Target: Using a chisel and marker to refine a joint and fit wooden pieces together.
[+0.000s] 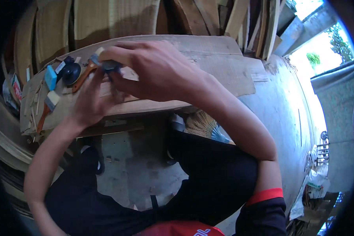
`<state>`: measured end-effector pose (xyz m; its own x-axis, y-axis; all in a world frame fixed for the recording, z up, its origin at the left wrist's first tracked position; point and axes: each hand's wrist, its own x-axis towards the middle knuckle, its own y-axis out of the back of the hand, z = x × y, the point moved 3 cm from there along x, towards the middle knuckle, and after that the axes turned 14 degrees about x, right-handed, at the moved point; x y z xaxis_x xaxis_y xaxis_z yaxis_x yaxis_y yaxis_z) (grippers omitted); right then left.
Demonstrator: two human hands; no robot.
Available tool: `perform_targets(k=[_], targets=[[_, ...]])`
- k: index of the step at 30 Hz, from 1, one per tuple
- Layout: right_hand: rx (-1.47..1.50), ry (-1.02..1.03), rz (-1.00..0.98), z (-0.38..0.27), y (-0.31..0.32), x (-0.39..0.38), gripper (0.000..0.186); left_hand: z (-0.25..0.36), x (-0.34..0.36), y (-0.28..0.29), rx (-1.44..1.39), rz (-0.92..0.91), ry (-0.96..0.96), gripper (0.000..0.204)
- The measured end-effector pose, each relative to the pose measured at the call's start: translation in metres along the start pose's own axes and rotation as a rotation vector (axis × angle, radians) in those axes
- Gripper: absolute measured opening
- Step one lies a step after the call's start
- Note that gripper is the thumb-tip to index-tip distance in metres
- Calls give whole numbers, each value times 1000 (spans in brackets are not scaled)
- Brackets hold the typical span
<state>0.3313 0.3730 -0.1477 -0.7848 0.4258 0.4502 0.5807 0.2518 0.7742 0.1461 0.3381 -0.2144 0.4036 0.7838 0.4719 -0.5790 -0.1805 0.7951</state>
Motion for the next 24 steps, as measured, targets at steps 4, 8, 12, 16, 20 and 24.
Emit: perform_targets(k=[4,8,12,16,20,24], targets=[[92,-31,114,6,11,-12,46,-29,-1,0,-62,-111,156,42],[262,-315,361,42,51,-121,52,-27,-6,-14,-373,-118,239,29],[322,-809,553,111,46,-322,35,-27,-7,3,-362,-159,284,31],[-33,-1362,427,110,20,-576,35,-17,12,-9,-330,-196,256,29],[-155,-1545,258,70,-56,-683,52,-20,8,-7,-298,-212,245,29],[-21,-1541,170,56,-103,-684,72,-26,-6,3,-222,-118,305,22]])
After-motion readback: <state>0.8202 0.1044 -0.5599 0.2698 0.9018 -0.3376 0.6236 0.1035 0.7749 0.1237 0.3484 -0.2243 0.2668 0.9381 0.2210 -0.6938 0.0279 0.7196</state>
